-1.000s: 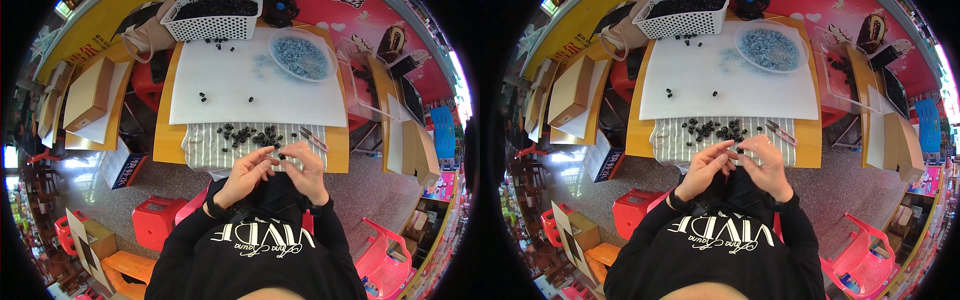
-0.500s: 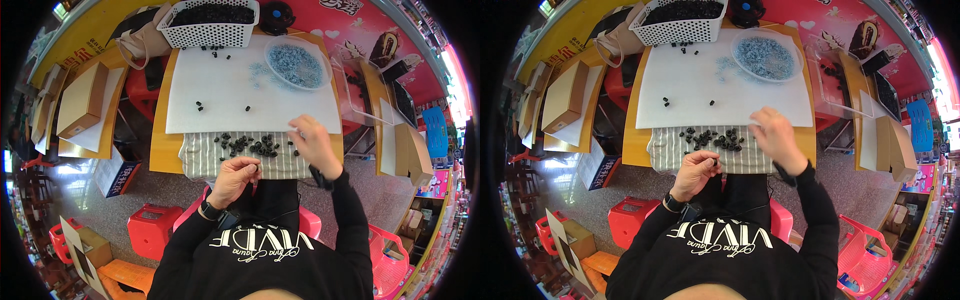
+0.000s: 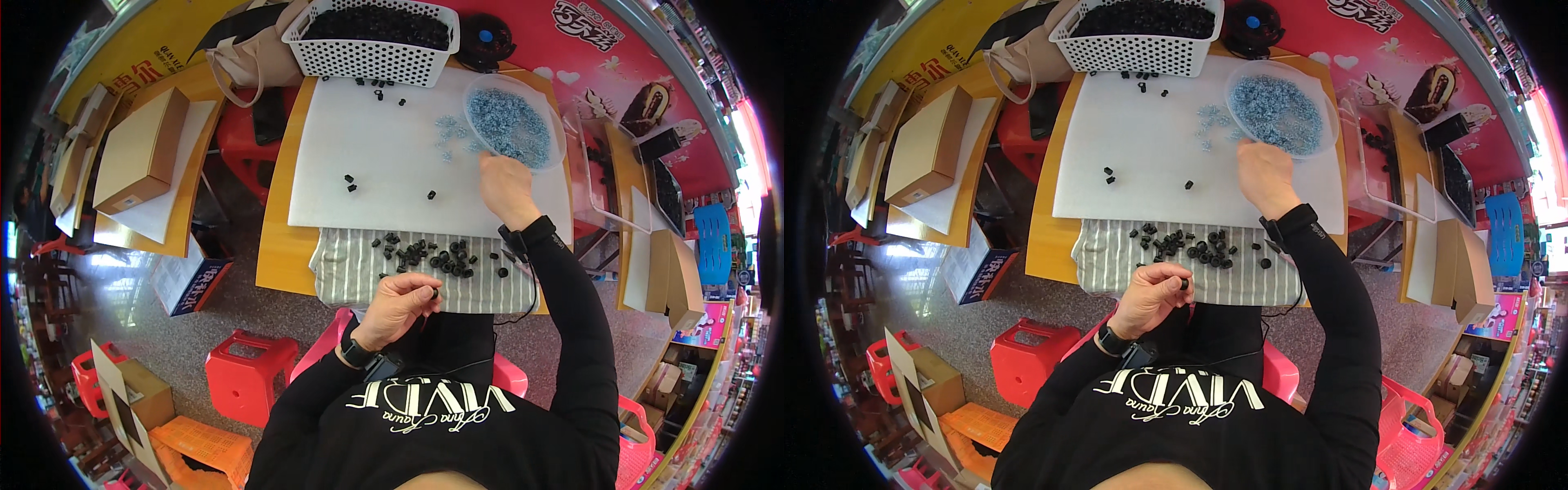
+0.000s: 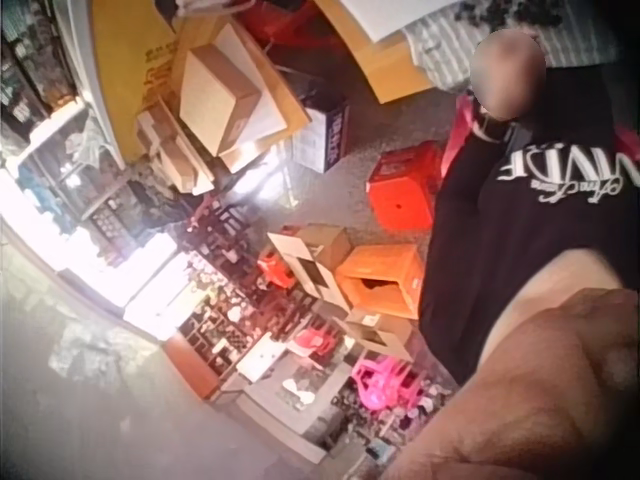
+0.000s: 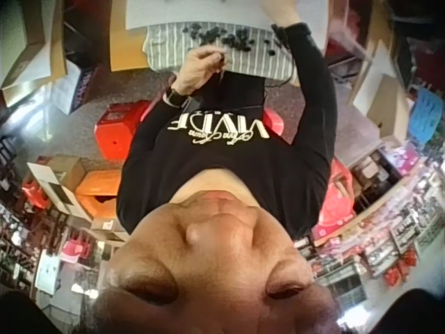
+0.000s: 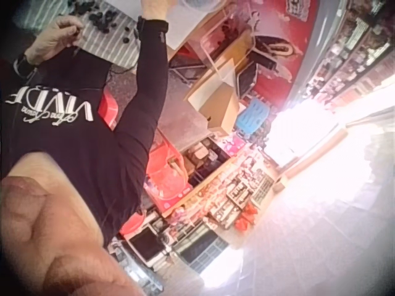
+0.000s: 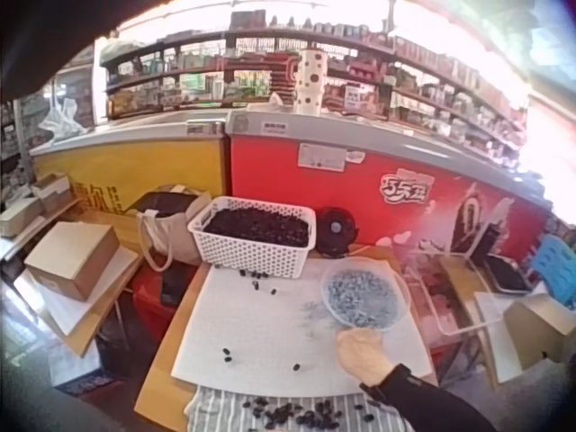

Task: The person sits at a table and repeatedly picks up small black plastic components, then inserts a small blue bead into each one. They place the assembled units onto a white foam sheet on the table. The person occasionally gathers the assembled units and moves them into a white basket.

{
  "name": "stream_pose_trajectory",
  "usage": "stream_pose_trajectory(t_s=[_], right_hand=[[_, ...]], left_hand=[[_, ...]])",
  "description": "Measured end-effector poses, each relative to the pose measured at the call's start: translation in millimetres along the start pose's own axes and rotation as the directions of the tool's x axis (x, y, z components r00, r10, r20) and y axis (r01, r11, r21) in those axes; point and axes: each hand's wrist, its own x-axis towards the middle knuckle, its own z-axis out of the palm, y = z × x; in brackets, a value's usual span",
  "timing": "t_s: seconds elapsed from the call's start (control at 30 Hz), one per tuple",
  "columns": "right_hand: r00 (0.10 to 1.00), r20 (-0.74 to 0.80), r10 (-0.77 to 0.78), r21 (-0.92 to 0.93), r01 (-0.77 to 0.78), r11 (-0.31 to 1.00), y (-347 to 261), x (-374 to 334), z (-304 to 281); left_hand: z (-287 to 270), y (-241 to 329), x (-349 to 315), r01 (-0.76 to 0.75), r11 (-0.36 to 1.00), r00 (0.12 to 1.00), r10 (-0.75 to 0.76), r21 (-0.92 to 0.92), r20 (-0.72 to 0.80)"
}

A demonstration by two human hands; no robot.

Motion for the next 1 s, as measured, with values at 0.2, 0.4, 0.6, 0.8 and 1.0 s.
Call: stream_pose_trajectory(t_s=[0.2,0.4,0.6,0.8,1.0], right_hand=[[0.995,0.101,0.003,0.451,-0.049,0.891,2.1,1.4,-10.2],[0.988,-0.149,0.036,0.434,0.033,0.9,16.7,-11.1,1.1],[0.997,0.054,-0.062,0.497,0.027,0.867,-1.6,-26.2,-12.8],[0.987,-0.083,-0.137,0.471,0.159,0.867,5.4,-30.7,6.2],[0.986,0.138,-0.093,0.884,-0.081,0.46,-21.0,-52.9,-37.7]], left_hand=[[-2.3,-2.3,1.8,-0.012,0.999,1.0,0.012,-0.033,0.012],[-1.7,-2.4,3.2,-0.02,0.999,0.999,0.021,-0.026,0.031],[-1.5,-2.6,1.7,-0.026,1.0,0.999,0.027,-0.011,0.026],[6.9,1.1,1.4,-0.001,1.0,1.0,0.002,0.03,-0.011],[33.8,31.1,4.1,-0.078,0.927,0.976,0.146,0.366,-0.163]])
